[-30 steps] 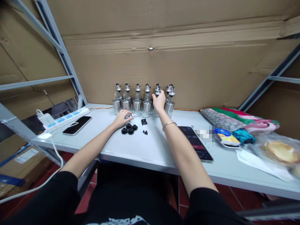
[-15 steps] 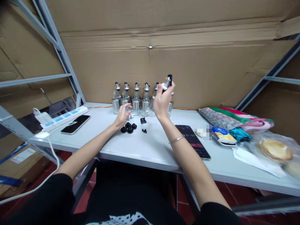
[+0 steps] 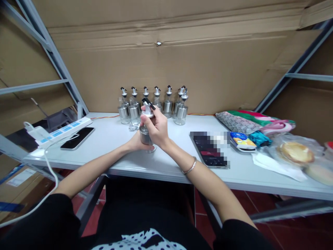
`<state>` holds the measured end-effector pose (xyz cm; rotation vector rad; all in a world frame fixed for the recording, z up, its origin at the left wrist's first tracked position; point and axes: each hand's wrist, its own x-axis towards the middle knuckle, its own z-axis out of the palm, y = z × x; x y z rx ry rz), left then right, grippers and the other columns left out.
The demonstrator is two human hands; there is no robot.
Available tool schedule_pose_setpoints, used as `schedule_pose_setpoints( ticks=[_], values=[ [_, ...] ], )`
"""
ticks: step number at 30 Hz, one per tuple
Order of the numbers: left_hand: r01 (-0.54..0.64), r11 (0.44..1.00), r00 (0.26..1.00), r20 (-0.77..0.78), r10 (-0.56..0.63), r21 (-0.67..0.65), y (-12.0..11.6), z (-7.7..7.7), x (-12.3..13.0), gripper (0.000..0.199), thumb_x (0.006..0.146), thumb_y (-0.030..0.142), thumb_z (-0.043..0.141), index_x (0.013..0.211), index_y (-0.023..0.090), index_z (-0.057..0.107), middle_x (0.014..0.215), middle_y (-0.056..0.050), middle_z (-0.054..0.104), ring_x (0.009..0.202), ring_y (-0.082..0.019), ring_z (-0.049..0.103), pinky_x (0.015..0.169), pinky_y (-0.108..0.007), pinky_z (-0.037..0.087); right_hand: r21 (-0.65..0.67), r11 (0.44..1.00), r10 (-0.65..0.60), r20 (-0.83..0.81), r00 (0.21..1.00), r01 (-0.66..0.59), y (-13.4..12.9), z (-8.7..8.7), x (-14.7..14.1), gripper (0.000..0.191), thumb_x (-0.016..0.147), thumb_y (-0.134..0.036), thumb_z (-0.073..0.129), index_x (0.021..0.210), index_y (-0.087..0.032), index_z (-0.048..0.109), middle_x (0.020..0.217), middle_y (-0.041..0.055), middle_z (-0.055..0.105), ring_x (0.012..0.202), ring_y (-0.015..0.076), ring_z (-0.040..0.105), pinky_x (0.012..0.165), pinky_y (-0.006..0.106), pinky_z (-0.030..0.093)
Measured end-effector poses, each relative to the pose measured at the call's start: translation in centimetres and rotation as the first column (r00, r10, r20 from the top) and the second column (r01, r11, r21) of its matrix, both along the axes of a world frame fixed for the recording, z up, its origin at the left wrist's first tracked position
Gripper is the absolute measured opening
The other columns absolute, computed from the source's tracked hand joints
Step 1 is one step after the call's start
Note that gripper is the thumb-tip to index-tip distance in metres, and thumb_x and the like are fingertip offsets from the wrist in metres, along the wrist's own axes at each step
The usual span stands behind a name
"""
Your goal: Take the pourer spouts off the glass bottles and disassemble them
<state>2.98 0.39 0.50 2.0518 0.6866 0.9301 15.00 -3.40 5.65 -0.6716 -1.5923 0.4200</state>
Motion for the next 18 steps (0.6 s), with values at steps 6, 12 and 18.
schedule_pose_setpoints(
  ticks=[6,12,18],
  values=[
    [-0.060,0.993,0.996,0.064,0.054,0.099,-0.70,-0.64,-0.09,0.038,0.056,0.032,0.076,0.086,0.014,0.062,0.085,-0.006,0.066,0.082,-0.023,0.063,0.075,-0.036,0.052,0.056,0.996,0.062,0.021,0.998,-0.063,-0.11,-0.29,0.05,0.042,0.087,-0.060,0.042,0.109,-0.026,0.052,0.074,0.0016,0.059,0.063,0.0172,0.062,0.059,0.033,0.053],
    [-0.079,0.979,0.992,0.109,0.059,0.188,-0.90,-0.93,-0.20,0.040,0.054,0.031,0.076,0.088,0.015,0.063,0.090,-0.006,0.067,0.096,-0.027,0.062,0.084,-0.038,0.052,0.165,0.981,0.103,0.016,0.995,-0.104,-0.47,-0.28,0.05,0.035,0.087,-0.054,0.047,0.105,-0.023,0.052,0.078,0.0021,0.062,0.058,0.0153,0.062,0.054,0.031,0.051],
    [-0.068,0.979,0.994,0.092,0.051,0.191,-0.88,-1.11,-0.07,0.038,0.054,0.033,0.077,0.084,0.015,0.063,0.082,-0.004,0.067,0.083,-0.023,0.064,0.077,-0.036,0.054,0.132,0.987,0.098,-0.003,0.995,-0.097,-0.74,0.14,0.13,0.033,0.087,-0.053,0.049,0.102,-0.023,0.051,0.066,-0.0017,0.060,0.054,0.0142,0.061,0.050,0.028,0.048]
  ],
)
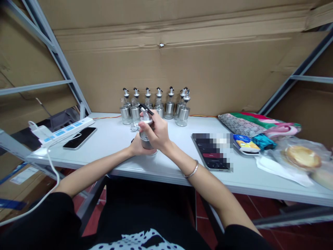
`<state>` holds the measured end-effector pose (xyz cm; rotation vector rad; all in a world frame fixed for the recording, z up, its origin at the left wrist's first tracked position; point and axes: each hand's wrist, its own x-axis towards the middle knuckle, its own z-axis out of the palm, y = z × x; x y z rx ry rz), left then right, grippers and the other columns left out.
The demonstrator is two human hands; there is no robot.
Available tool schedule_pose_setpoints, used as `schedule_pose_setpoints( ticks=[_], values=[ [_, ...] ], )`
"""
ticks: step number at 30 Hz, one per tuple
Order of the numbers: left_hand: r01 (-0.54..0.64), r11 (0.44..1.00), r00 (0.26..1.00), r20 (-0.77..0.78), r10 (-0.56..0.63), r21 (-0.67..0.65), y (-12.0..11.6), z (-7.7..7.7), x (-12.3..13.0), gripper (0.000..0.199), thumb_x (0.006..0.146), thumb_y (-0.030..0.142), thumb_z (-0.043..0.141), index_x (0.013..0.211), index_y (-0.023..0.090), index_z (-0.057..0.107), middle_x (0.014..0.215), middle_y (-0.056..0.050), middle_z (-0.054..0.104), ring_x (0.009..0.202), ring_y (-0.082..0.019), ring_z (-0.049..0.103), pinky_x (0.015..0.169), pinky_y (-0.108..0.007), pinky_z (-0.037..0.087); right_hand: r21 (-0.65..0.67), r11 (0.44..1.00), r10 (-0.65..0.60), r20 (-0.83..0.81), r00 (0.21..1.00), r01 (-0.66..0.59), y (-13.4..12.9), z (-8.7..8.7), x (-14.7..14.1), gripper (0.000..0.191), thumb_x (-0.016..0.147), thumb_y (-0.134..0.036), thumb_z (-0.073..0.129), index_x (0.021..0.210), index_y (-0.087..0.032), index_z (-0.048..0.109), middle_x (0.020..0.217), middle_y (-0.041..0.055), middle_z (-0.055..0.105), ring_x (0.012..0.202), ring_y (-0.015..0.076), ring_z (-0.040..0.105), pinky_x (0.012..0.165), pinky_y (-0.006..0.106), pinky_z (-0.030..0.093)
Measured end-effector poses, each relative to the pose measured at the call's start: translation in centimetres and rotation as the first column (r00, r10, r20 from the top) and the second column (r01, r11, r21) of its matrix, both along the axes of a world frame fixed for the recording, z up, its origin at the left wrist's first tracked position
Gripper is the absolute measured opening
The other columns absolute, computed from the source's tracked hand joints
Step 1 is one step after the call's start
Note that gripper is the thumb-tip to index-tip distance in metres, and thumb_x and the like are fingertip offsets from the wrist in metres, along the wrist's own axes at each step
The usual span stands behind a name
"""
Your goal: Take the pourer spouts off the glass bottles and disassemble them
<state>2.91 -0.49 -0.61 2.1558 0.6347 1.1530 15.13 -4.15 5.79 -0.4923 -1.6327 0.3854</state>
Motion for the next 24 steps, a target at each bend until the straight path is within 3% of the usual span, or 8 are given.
schedule_pose_setpoints(
  ticks=[5,9,16,20,24],
  values=[
    [-0.020,1.000,0.999,-0.026,0.020,0.009,-0.1,-0.1,0.0,0.037,0.055,0.037,0.075,0.081,0.014,0.061,0.078,-0.004,0.065,0.076,-0.021,0.063,0.072,-0.035,0.053,-0.047,0.999,0.017,-0.011,1.000,-0.018,0.0,0.3,-0.1,0.037,0.086,-0.058,0.046,0.101,-0.025,0.049,0.060,-0.0035,0.059,0.051,0.0130,0.059,0.049,0.027,0.047],
    [-0.068,0.997,0.996,-0.056,0.070,0.024,-0.2,-0.1,0.0,0.041,0.054,0.040,0.075,0.082,0.014,0.059,0.077,-0.004,0.064,0.071,-0.020,0.061,0.068,-0.034,0.052,-0.102,0.993,0.046,-0.055,0.997,-0.052,0.3,0.4,-0.2,0.046,0.087,-0.065,0.033,0.112,-0.028,0.043,0.059,-0.0036,0.057,0.046,0.0127,0.056,0.044,0.027,0.045],
    [-0.078,0.997,0.993,-0.085,0.080,0.020,-0.3,0.1,0.1,0.053,0.056,0.046,0.076,0.094,0.014,0.057,0.081,-0.003,0.065,0.072,-0.019,0.060,0.068,-0.032,0.050,-0.109,0.992,-0.070,-0.087,0.994,0.060,0.4,0.7,-0.3,0.049,0.089,-0.066,0.024,0.122,-0.031,0.034,0.071,0.0011,0.061,0.055,0.0150,0.062,0.045,0.028,0.047],
    [-0.026,0.984,0.998,-0.054,0.036,0.177,0.7,0.2,0.0,0.063,0.071,0.056,0.064,0.116,0.016,0.046,0.098,-0.007,0.064,0.084,-0.020,0.062,0.074,-0.032,0.050,-0.045,0.975,-0.223,-0.119,0.967,0.219,1.7,1.8,1.4,0.054,0.089,-0.066,0.012,0.126,-0.032,0.032,0.073,0.0027,0.060,0.058,0.0153,0.063,0.046,0.028,0.046],
    [-0.064,0.930,0.997,0.052,0.048,0.363,2.2,0.6,-0.6,0.041,0.090,0.048,0.042,0.119,0.019,0.040,0.101,-0.008,0.062,0.094,-0.018,0.061,0.080,-0.032,0.049,0.024,0.939,-0.339,-0.100,0.935,0.343,4.5,2.6,4.9,0.062,0.086,-0.070,0.007,0.127,-0.032,0.032,0.073,0.0029,0.060,0.057,0.0158,0.063,0.045,0.028,0.045]
  ],
)
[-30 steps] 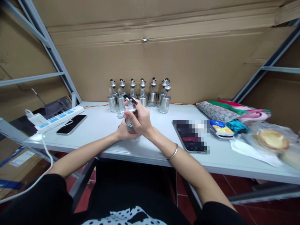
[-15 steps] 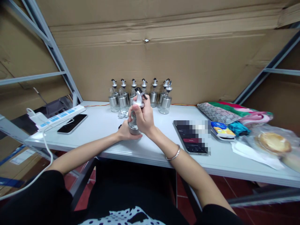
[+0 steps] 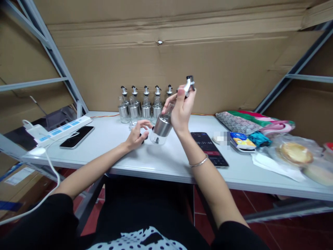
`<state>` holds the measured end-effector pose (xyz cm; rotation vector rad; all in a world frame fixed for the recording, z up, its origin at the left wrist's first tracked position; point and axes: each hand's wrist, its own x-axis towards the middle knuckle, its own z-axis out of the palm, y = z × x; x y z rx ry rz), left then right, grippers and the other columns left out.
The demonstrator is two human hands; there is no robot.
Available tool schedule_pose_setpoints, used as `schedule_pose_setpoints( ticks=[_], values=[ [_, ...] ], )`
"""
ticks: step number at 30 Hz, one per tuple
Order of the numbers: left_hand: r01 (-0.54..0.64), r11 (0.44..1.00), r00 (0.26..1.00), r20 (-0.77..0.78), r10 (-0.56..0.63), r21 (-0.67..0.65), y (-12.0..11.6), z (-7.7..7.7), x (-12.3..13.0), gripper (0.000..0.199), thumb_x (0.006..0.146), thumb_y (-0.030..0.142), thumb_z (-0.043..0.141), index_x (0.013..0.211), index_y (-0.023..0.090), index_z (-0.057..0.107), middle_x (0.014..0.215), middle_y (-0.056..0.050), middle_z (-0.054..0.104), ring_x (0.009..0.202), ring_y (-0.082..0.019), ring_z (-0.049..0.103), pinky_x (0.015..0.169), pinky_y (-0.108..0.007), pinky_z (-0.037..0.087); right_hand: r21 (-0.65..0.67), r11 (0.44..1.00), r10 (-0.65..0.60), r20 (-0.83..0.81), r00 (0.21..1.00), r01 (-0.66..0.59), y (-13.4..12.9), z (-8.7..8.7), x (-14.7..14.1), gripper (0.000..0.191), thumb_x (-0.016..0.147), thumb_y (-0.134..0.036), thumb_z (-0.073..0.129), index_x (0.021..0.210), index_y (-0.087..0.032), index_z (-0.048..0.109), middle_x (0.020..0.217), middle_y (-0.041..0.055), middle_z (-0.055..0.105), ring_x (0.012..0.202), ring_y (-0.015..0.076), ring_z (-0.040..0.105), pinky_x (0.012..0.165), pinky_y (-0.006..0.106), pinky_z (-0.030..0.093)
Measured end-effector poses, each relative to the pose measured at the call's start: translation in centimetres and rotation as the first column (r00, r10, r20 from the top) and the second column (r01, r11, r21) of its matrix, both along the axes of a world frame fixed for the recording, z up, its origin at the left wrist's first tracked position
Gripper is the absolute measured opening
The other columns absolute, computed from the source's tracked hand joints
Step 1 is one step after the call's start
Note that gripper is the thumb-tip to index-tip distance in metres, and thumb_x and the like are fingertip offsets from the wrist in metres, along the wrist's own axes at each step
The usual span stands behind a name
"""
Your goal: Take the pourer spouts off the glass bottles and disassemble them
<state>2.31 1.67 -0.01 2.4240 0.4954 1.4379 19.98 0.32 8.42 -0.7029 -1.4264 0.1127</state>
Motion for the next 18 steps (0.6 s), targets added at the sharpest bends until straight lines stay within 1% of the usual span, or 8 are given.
schedule_pose_setpoints(
  ticks=[3,5,8,12,14,15,17,18],
  values=[
    [-0.115,0.991,0.990,0.086,0.109,0.068,1.3,0.4,-0.8,0.033,0.092,0.044,0.038,0.116,0.020,0.040,0.096,-0.006,0.061,0.091,-0.016,0.060,0.078,-0.030,0.048,-0.057,0.995,-0.086,0.033,0.996,0.088,1.7,-0.4,2.1,0.061,0.087,-0.070,0.014,0.126,-0.029,0.035,0.074,0.0040,0.061,0.055,0.0153,0.062,0.044,0.028,0.044],
    [-0.192,0.979,0.976,0.117,0.183,0.064,2.3,0.6,-1.4,0.031,0.092,0.043,0.037,0.114,0.020,0.041,0.092,-0.004,0.061,0.087,-0.015,0.059,0.076,-0.030,0.047,-0.127,0.983,-0.132,0.029,0.991,0.135,2.6,-1.0,2.9,0.059,0.087,-0.070,0.022,0.123,-0.026,0.037,0.072,0.0045,0.062,0.052,0.0152,0.060,0.044,0.028,0.043],
    [-0.281,0.960,0.954,0.108,0.280,-0.008,3.7,0.6,-2.3,0.029,0.092,0.042,0.037,0.109,0.020,0.043,0.085,-0.002,0.059,0.080,-0.014,0.058,0.074,-0.028,0.046,-0.210,0.962,-0.173,0.015,0.985,0.172,3.8,-2.1,3.5,0.061,0.085,-0.071,0.028,0.121,-0.023,0.038,0.069,0.0046,0.062,0.049,0.0160,0.059,0.043,0.029,0.043],
    [-0.355,0.929,0.928,0.079,0.364,-0.108,5.3,0.3,-3.5,0.027,0.092,0.041,0.036,0.107,0.020,0.045,0.082,-0.001,0.057,0.076,-0.014,0.057,0.073,-0.028,0.045,-0.235,0.950,-0.213,-0.011,0.977,0.204,5.2,-3.2,4.3,0.062,0.085,-0.070,0.026,0.122,-0.021,0.037,0.067,0.0034,0.061,0.055,0.0188,0.062,0.046,0.030,0.044],
    [-0.402,0.903,0.908,0.064,0.414,-0.151,6.0,0.1,-4.0,0.027,0.092,0.040,0.036,0.107,0.020,0.045,0.084,-0.002,0.057,0.079,-0.015,0.056,0.077,-0.029,0.045,-0.240,0.937,-0.250,0.039,0.967,0.252,5.8,-3.6,4.6,0.060,0.087,-0.067,0.028,0.124,-0.020,0.036,0.073,0.0056,0.062,0.062,0.0205,0.065,0.053,0.032,0.048],
    [-0.429,0.888,0.895,0.054,0.443,-0.166,6.4,0.0,-4.2,0.026,0.091,0.040,0.037,0.107,0.020,0.045,0.087,-0.003,0.057,0.084,-0.016,0.056,0.081,-0.030,0.045,-0.236,0.929,-0.273,0.086,0.958,0.286,5.9,-3.9,4.6,0.059,0.088,-0.065,0.029,0.126,-0.020,0.036,0.079,0.0081,0.064,0.068,0.0217,0.066,0.059,0.035,0.050],
    [-0.485,0.856,0.867,0.029,0.497,-0.178,7.1,-0.3,-4.5,0.026,0.090,0.038,0.039,0.107,0.019,0.045,0.096,-0.007,0.056,0.096,-0.018,0.054,0.091,-0.033,0.042,-0.207,0.911,-0.316,0.202,0.927,0.356,6.1,-4.2,4.7,0.056,0.091,-0.059,0.030,0.128,-0.018,0.036,0.097,0.0146,0.064,0.086,0.0253,0.065,0.076,0.043,0.050],
    [-0.511,0.841,0.853,0.018,0.522,-0.179,7.4,-0.4,-4.7,0.025,0.090,0.037,0.040,0.106,0.019,0.045,0.101,-0.008,0.055,0.101,-0.019,0.052,0.096,-0.034,0.039,-0.183,0.904,-0.334,0.261,0.906,0.386,6.2,-4.3,4.6,0.054,0.092,-0.056,0.030,0.129,-0.018,0.037,0.107,0.0176,0.062,0.097,0.0273,0.062,0.084,0.046,0.048]
  ],
)
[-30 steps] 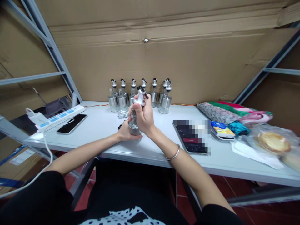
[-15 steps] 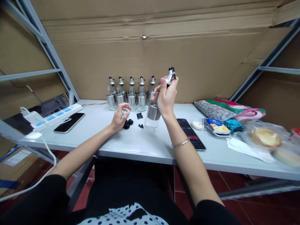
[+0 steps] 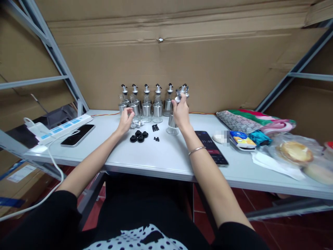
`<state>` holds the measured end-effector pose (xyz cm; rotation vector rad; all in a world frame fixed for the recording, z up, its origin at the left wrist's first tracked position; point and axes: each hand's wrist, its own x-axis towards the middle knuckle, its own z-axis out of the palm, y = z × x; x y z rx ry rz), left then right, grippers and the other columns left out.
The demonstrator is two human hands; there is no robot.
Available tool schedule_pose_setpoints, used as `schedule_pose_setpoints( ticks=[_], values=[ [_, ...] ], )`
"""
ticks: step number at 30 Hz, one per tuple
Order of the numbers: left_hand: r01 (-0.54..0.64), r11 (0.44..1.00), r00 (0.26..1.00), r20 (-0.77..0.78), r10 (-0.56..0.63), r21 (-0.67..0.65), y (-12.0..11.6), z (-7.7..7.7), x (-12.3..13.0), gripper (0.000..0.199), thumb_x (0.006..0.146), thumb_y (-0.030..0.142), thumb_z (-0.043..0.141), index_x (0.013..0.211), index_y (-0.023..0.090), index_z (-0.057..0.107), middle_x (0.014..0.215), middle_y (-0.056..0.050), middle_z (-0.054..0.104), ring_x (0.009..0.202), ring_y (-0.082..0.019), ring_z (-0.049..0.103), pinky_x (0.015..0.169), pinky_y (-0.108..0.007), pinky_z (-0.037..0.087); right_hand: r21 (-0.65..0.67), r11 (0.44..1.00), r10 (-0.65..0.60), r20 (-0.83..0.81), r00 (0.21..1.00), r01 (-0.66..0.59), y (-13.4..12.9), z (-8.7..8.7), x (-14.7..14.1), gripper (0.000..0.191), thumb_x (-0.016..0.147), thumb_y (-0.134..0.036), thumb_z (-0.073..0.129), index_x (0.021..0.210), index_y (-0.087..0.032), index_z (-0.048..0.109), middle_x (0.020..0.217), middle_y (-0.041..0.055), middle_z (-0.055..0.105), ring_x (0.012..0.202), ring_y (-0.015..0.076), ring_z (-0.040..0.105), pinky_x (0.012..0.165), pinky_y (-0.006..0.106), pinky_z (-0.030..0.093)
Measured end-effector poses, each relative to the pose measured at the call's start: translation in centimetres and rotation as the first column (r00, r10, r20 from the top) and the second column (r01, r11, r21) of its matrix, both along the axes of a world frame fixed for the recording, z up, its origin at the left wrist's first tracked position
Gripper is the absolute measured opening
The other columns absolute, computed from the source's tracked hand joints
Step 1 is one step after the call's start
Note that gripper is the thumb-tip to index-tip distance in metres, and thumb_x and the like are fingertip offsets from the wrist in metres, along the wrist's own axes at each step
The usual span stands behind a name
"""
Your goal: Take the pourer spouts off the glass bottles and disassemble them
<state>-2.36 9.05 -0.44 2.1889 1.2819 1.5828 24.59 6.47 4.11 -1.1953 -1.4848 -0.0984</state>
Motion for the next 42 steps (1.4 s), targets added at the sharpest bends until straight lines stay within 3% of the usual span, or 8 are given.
schedule_pose_setpoints(
  ticks=[8,16,22,25,30,34,38,42],
  values=[
    [-0.136,0.986,0.990,-0.047,0.132,-0.095,1.0,-1.0,-0.6,0.019,0.089,0.033,0.043,0.102,0.018,0.045,0.114,-0.011,0.042,0.119,-0.022,0.040,0.109,-0.039,0.027,0.028,0.984,-0.176,0.274,0.946,0.175,-0.5,-0.8,-0.8,0.038,0.095,-0.029,0.025,0.129,-0.025,0.042,0.150,0.0108,0.030,0.142,0.0275,0.019,0.109,0.060,0.021],
    [-0.129,0.969,0.991,-0.070,0.117,-0.209,0.8,-0.9,-0.3,0.023,0.089,0.033,0.044,0.105,0.017,0.045,0.118,-0.012,0.038,0.124,-0.024,0.037,0.111,-0.041,0.025,-0.077,0.997,0.035,0.286,0.958,-0.014,0.7,-2.7,-1.3,0.027,0.091,-0.025,0.034,0.110,-0.019,0.053,0.152,0.0131,0.027,0.145,0.0243,0.009,0.113,0.053,0.023],
    [-0.112,0.981,0.990,-0.106,0.096,-0.160,0.6,-1.0,0.0,0.024,0.089,0.032,0.044,0.107,0.016,0.045,0.119,-0.013,0.039,0.122,-0.024,0.039,0.110,-0.042,0.026,-0.327,0.944,0.159,0.361,0.919,-0.035,1.0,-3.6,-1.5,0.020,0.084,-0.014,0.041,0.100,-0.015,0.054,0.153,0.0186,0.024,0.144,0.0337,0.011,0.105,0.066,0.025],
    [-0.103,0.982,0.990,-0.110,0.085,-0.162,0.3,-0.9,0.1,0.024,0.088,0.032,0.047,0.107,0.017,0.045,0.119,-0.012,0.040,0.121,-0.024,0.040,0.109,-0.042,0.028,-0.313,0.949,0.141,0.366,0.920,-0.021,1.4,-4.1,-1.4,0.019,0.086,-0.019,0.042,0.100,-0.017,0.055,0.151,0.0171,0.029,0.143,0.0348,0.015,0.102,0.068,0.028],
    [0.055,0.998,0.978,-0.199,-0.056,-0.013,-2.0,0.3,1.3,0.031,0.083,0.029,0.053,0.111,0.018,0.045,0.118,-0.011,0.046,0.116,-0.024,0.043,0.105,-0.041,0.033,-0.128,0.992,0.048,0.349,0.936,-0.003,1.1,-3.7,-2.3,0.029,0.089,-0.036,0.043,0.086,-0.016,0.064,0.130,0.0185,0.050,0.130,0.0330,0.037,0.102,0.056,0.037],
    [0.242,0.969,0.927,-0.306,-0.214,0.056,-4.6,1.2,3.0,0.030,0.083,0.027,0.053,0.110,0.018,0.047,0.113,-0.010,0.053,0.109,-0.023,0.047,0.098,-0.039,0.038,-0.004,1.000,0.030,0.317,0.948,-0.031,-0.9,-2.0,-4.5,0.044,0.089,-0.049,0.043,0.060,-0.019,0.060,0.085,0.0117,0.058,0.093,0.0267,0.053,0.081,0.044,0.046],
    [0.325,0.938,0.918,-0.276,-0.284,0.118,-6.0,1.2,3.8,0.026,0.082,0.024,0.053,0.107,0.018,0.047,0.101,-0.008,0.056,0.099,-0.021,0.052,0.090,-0.035,0.043,-0.059,0.985,0.171,0.246,0.954,-0.161,-3.4,-0.6,-6.7,0.050,0.088,-0.051,0.044,0.049,-0.020,0.046,0.057,0.0019,0.046,0.058,0.0153,0.046,0.059,0.030,0.038],
    [0.277,0.947,0.949,-0.200,-0.244,0.161,-6.2,1.3,3.7,0.025,0.080,0.032,0.057,0.098,0.019,0.047,0.092,-0.006,0.053,0.089,-0.020,0.052,0.083,-0.033,0.044,-0.111,0.967,0.251,0.217,0.944,-0.231,-5.2,-0.4,-8.1,0.046,0.088,-0.048,0.045,0.051,-0.020,0.042,0.051,-0.0007,0.044,0.050,0.0126,0.041,0.053,0.028,0.031]
  ],
)
